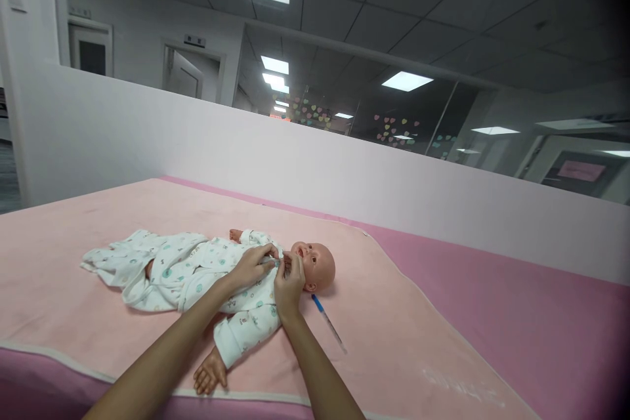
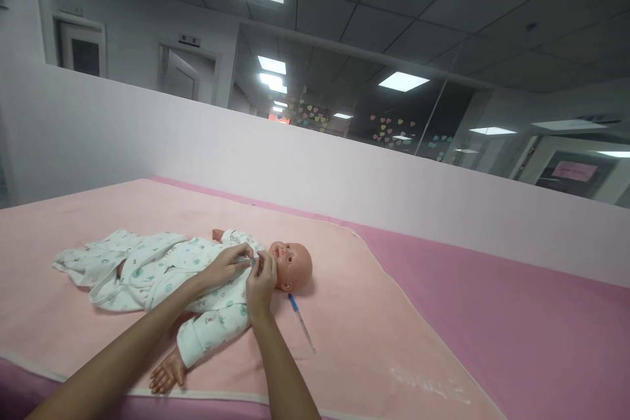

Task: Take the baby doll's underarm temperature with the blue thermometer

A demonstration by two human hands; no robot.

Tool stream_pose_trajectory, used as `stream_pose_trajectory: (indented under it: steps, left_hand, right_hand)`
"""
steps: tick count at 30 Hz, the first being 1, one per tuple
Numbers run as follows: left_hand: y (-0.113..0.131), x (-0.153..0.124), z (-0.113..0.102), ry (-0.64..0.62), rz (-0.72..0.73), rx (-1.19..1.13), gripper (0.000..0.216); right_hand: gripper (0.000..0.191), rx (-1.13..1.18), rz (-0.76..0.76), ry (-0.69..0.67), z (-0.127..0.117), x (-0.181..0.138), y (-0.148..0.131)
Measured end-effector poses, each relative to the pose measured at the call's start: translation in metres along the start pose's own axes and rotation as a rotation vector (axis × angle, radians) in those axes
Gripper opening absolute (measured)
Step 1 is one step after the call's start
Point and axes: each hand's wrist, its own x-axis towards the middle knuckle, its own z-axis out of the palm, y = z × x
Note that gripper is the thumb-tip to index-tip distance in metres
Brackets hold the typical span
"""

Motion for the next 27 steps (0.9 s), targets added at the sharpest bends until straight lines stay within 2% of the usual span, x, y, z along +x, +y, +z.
stream_pose_trajectory:
  steps: [5, 10, 12, 16, 19, 27]
  left_hand:
    - [0.002, 0.003, -0.001, 0.051, -0.033, -0.092, 0.024]
    - [0.003, -0.001, -0.015, 0.235, -0.003, -0.175, 0.026]
    - [0.005, -0.009, -0.023, 0.251, 0.03, -0.068, 0.025]
    - [0.005, -0.025, -0.035, 0.096, 0.056, 0.239, 0.028]
    - [0.003, -0.029, -0.036, 0.046, 0.062, 0.337, 0.032]
    - [0.003, -0.031, -0.029, 0.157, 0.025, 0.532, 0.032]
  right_hand:
    - [0.024, -0.048, -0.085, -0.05, 0.0, 0.001, -0.001]
    - [0.027, -0.026, -0.118, -0.151, -0.002, 0.002, -0.003]
    - [0.023, -0.047, -0.166, -0.212, -0.004, 0.003, -0.005]
    - [0.015, -0.129, -0.252, -0.287, -0.006, 0.004, -0.012]
    - [0.011, -0.179, -0.265, -0.281, -0.006, 0.005, -0.014]
    - [0.012, -0.189, -0.213, -0.309, -0.005, 0.003, -0.013]
